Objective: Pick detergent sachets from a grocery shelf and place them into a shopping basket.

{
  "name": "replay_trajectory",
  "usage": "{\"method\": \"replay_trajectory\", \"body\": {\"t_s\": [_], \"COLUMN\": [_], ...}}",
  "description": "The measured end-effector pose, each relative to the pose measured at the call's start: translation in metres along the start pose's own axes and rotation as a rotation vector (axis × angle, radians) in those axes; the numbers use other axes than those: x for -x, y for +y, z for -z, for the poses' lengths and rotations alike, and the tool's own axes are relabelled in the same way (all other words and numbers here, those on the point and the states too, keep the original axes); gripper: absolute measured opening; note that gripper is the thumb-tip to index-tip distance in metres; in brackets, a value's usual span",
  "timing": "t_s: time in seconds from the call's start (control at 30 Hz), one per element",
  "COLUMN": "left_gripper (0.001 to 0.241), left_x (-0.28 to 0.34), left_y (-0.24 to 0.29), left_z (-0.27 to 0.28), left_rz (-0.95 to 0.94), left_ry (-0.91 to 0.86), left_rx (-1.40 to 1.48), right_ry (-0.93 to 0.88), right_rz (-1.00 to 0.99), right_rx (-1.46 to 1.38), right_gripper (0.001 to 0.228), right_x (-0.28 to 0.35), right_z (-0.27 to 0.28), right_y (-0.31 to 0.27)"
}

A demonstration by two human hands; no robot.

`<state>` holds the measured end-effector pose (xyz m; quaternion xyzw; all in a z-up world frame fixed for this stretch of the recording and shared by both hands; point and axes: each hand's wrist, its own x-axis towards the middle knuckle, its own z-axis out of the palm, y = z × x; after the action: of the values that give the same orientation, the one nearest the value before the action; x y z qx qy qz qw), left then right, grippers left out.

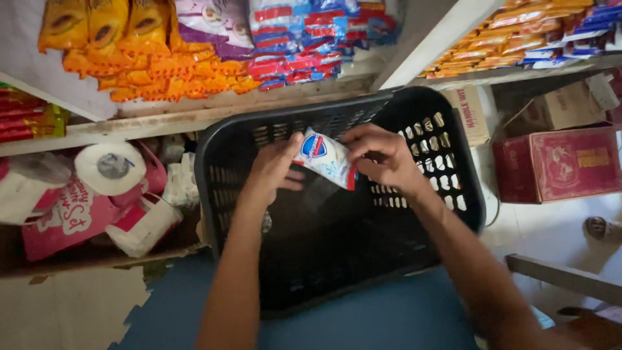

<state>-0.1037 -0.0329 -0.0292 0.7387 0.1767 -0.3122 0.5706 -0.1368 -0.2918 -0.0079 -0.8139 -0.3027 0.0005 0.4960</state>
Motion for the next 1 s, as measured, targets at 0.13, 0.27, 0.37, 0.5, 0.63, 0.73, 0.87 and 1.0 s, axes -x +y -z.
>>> {"method": "replay_trajectory", "body": {"t_s": [0.13,0.27,0.37,0.5,0.63,0.73,0.87,1.0], "left_gripper": [0.043,0.034,0.032,0.027,0.021,0.018,0.018,0.025], "left_x": [-0.009,-0.013,-0.021,-0.025,-0.028,-0.036,-0.034,-0.025], "left_y": [-0.017,-0.022,-0.020,-0.026,-0.030,-0.037,-0.033,-0.018], "left_z": [0.000,-0.001,-0.001,-0.002,-0.003,-0.003,-0.006,-0.006], "left_rz": [-0.088,-0.323,-0.371,-0.363,-0.346,-0.333,-0.421,-0.372], "left_ry": [-0.371,-0.352,-0.279,-0.187,-0.204,-0.171,-0.055,-0.131], "left_rx": [0.499,0.556,0.597,0.611,0.655,0.639,0.554,0.750], "right_ry": [0.196,0.308,0.397,0.292,0.229,0.184,0.275,0.402], "right_rz": [-0.140,-0.264,-0.446,-0.547,-0.611,-0.635,-0.639,-0.610], "right_rx": [-0.261,-0.454,-0.739,-0.687,-0.536,-0.630,-0.696,-0.819], "right_gripper": [0.023,0.029,0.037,0.056,0.050,0.040,0.022,0.017], "right_x": [0.021,0.025,0.014,0.007,0.007,0.010,0.016,0.016], "right_z": [-0.017,-0.029,-0.024,-0.029,-0.040,-0.042,-0.043,-0.044], "right_y": [0.010,0.021,0.026,0.025,0.024,0.034,0.053,0.060]}}
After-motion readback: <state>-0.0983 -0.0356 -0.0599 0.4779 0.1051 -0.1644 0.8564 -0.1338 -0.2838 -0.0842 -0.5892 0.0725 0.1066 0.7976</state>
